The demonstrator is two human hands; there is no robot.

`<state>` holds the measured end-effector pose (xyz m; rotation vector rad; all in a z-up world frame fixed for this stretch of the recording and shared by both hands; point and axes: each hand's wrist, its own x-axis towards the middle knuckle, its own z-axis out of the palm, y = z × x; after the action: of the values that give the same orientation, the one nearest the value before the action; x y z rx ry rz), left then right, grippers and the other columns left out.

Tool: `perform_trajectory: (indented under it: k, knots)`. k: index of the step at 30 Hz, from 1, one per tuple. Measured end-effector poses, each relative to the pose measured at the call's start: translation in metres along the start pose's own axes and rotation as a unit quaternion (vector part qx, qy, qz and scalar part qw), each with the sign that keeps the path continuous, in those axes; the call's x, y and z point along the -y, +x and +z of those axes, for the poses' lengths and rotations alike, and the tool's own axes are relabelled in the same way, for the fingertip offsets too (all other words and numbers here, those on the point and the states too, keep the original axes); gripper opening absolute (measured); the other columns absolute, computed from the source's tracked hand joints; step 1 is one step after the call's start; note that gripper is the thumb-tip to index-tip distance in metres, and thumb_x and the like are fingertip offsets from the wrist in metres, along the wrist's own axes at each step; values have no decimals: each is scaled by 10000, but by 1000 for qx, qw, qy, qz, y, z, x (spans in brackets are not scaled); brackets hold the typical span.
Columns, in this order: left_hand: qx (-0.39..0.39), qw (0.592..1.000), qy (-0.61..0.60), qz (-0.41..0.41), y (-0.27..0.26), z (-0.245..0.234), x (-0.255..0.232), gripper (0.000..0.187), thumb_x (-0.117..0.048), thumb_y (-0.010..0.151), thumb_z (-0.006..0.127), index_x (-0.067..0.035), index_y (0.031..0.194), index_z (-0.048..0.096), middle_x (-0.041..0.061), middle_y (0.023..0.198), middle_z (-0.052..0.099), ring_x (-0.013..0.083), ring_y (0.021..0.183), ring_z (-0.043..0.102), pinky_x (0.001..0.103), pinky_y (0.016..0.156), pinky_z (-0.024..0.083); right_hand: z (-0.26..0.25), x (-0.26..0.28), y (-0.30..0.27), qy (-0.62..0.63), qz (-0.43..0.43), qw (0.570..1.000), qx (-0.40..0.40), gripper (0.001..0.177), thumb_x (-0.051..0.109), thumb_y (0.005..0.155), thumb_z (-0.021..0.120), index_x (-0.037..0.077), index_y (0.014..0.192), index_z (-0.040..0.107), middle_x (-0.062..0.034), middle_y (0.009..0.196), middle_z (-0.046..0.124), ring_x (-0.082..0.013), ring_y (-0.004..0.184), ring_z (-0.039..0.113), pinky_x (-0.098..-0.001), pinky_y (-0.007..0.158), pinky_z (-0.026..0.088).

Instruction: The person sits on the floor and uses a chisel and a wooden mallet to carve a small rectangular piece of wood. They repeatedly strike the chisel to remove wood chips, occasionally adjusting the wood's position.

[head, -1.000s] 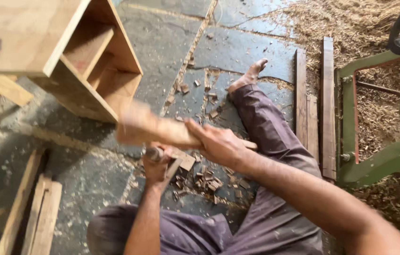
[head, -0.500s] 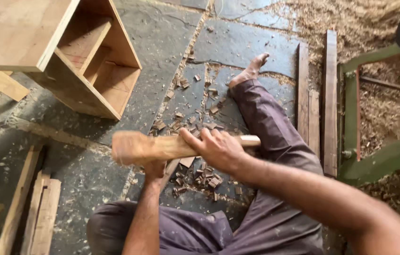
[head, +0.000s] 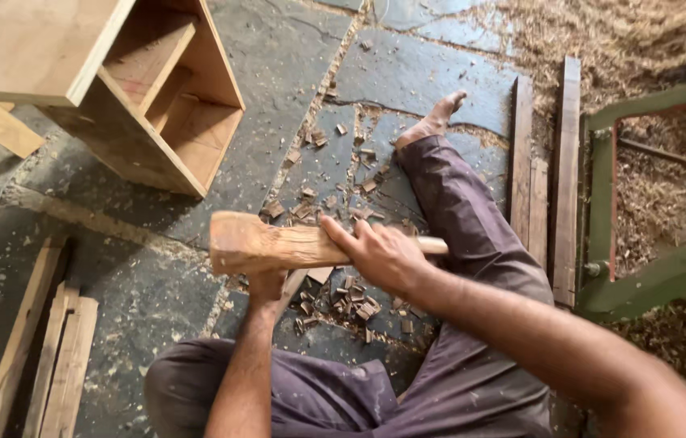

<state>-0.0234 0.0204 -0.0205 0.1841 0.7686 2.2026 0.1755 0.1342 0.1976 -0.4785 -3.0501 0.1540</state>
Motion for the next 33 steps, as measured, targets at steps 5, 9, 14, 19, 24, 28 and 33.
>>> perform_trajectory:
  k: [5, 9, 14, 19, 24, 28, 33]
  knots:
    - [33, 947, 312, 71, -16, 12, 2, 317, 67, 860, 674, 27, 1174, 648, 84, 1004, 678, 183, 856, 664, 370, 746, 610, -10, 5, -3, 145, -54, 974, -166, 891, 129, 819, 759, 112, 1571, 282, -214, 1089, 649, -380, 983, 686, -477, 824, 560]
    - [69, 945, 290, 137, -14, 15, 6, 259, 46, 886, 707, 2, 1131, 634, 38, 1006, 667, 127, 886, 653, 316, 781, 588, -10, 20, -10, 235, -99, 912, -321, 869, 112, 820, 732, 75, 1553, 267, -277, 1226, 616, -420, 1069, 665, -454, 879, 565]
    - [115, 946, 263, 153, 2, 4, 13, 150, -4, 919, 727, -37, 1015, 616, 27, 918, 670, 98, 805, 643, 282, 708, 565, 14, -1, -2, -61, 17, 997, 42, 793, 54, 991, 652, 194, 1653, 238, -206, 1143, 664, -330, 934, 705, -450, 763, 589]
    - [118, 950, 238, 166, -9, 6, 7, 158, -54, 952, 746, -75, 900, 598, 15, 830, 674, 70, 725, 633, 248, 636, 541, 14, -5, -25, 180, -20, 978, -104, 935, 97, 761, 771, 95, 1551, 270, -266, 1106, 702, -399, 952, 703, -496, 741, 589]
    - [54, 898, 369, 234, -20, 33, -28, 99, -66, 933, 725, -107, 909, 638, -16, 821, 683, 40, 691, 631, 214, 591, 531, -2, -1, -33, 322, 217, 921, -10, 892, 171, 821, 764, 164, 1570, 279, -224, 1020, 743, -282, 872, 785, -393, 731, 621]
    - [73, 899, 371, 222, -25, 39, -23, 140, -44, 938, 729, -110, 870, 626, -29, 794, 671, 40, 668, 631, 211, 553, 537, -7, -5, -42, 344, 229, 909, -49, 924, 205, 774, 804, 165, 1558, 317, -227, 1021, 761, -260, 921, 789, -364, 763, 592]
    - [83, 894, 382, 218, -23, 34, -10, 155, -68, 936, 767, -101, 875, 628, -35, 777, 647, 30, 682, 591, 204, 593, 491, -9, -11, -49, 334, 193, 919, -87, 906, 202, 786, 799, 150, 1560, 331, -223, 1074, 751, -263, 1012, 766, -367, 835, 564]
